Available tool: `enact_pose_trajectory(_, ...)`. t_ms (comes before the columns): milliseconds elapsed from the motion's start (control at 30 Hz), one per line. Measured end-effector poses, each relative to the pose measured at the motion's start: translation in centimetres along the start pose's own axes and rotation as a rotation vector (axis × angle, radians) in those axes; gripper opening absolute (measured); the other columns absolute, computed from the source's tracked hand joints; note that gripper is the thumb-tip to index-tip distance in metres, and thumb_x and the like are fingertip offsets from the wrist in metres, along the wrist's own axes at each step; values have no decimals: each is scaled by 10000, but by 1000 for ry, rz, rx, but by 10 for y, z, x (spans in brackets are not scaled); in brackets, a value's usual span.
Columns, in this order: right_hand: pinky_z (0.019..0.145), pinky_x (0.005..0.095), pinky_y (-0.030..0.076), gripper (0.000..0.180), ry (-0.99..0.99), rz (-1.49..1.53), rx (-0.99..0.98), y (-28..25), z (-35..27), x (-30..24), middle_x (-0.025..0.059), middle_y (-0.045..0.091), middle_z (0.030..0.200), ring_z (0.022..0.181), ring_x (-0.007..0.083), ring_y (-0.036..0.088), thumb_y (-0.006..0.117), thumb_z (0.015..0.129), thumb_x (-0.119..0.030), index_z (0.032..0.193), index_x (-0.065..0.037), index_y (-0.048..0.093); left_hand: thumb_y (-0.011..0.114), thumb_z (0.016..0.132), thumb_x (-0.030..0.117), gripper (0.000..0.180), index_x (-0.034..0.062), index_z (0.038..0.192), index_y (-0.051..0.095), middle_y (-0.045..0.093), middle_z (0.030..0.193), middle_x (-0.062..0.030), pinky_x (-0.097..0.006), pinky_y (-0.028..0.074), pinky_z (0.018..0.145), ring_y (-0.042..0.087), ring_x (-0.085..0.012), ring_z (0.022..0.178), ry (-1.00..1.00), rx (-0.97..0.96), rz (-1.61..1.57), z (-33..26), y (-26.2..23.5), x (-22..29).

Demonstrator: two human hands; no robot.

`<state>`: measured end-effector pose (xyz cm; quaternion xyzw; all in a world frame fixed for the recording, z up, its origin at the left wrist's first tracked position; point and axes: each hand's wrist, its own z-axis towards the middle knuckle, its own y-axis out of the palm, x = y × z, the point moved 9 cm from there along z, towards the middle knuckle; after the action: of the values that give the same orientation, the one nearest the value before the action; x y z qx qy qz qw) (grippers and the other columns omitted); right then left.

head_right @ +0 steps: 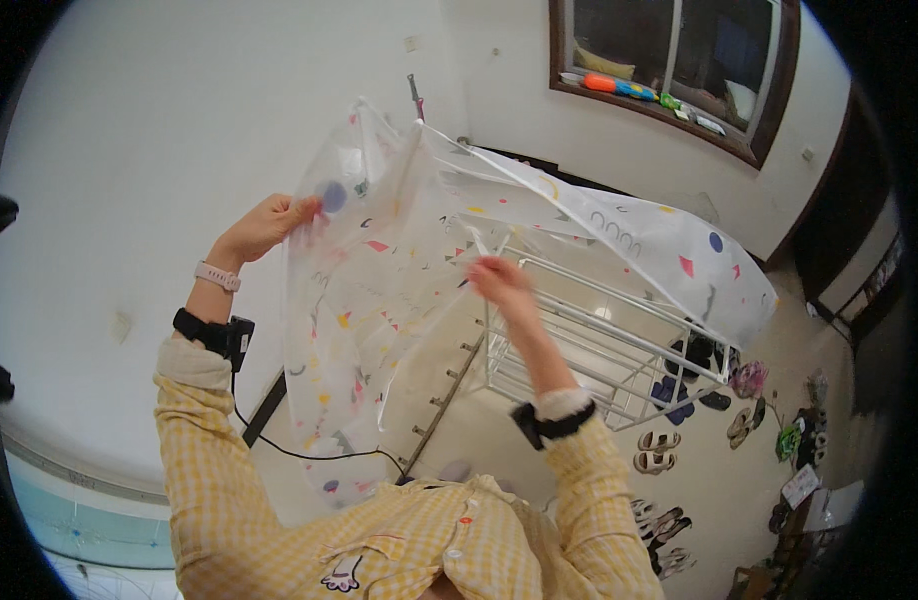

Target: The person assembles a collapsible fabric storage unit by first washing a metal frame in the bathroom, then carrying it to a hallway. They unfold a patterned fabric cover and fit it over the frame, securing it with ties and zippers.

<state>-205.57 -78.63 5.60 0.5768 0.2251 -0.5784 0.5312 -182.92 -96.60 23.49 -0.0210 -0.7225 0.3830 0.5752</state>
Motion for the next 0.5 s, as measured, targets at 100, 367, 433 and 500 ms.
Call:
enact_pose_trajectory(100,894,290,442,441,202,-159,74,89,30,-7,67,620,1067,1005,168,579,646,848,-332,1142,-18,551,489,915,480,476,45,884,680,581,755,45,-208,384,623,467,-52,677,20,-12,-32,-2,8,20)
enact_pose_trajectory(367,844,310,484,302,263,-173,-207,127,72,-24,94,634,1016,974,178,609,593,884,-275,1063,-32,607,552,902,412,414,29,808,679,592,681,24,-213,392,586,492,-58,638,-29,231,164,-8,-31,24)
enact_pose_trajectory(433,807,307,504,277,208,-191,-205,117,70,-33,99,644,978,928,181,628,564,901,-247,1055,-21,609,596,881,350,364,18,761,684,566,610,19,-219,377,537,461,-60,570,30,342,222,-8,-45,25)
enact_pose_trajectory(500,765,301,522,263,158,-221,-167,100,67,-47,99,655,935,881,183,644,536,917,-223,1047,-8,613,629,858,294,319,9,726,689,540,552,10,-224,357,494,433,-62,515,120,455,252,-12,-55,30)
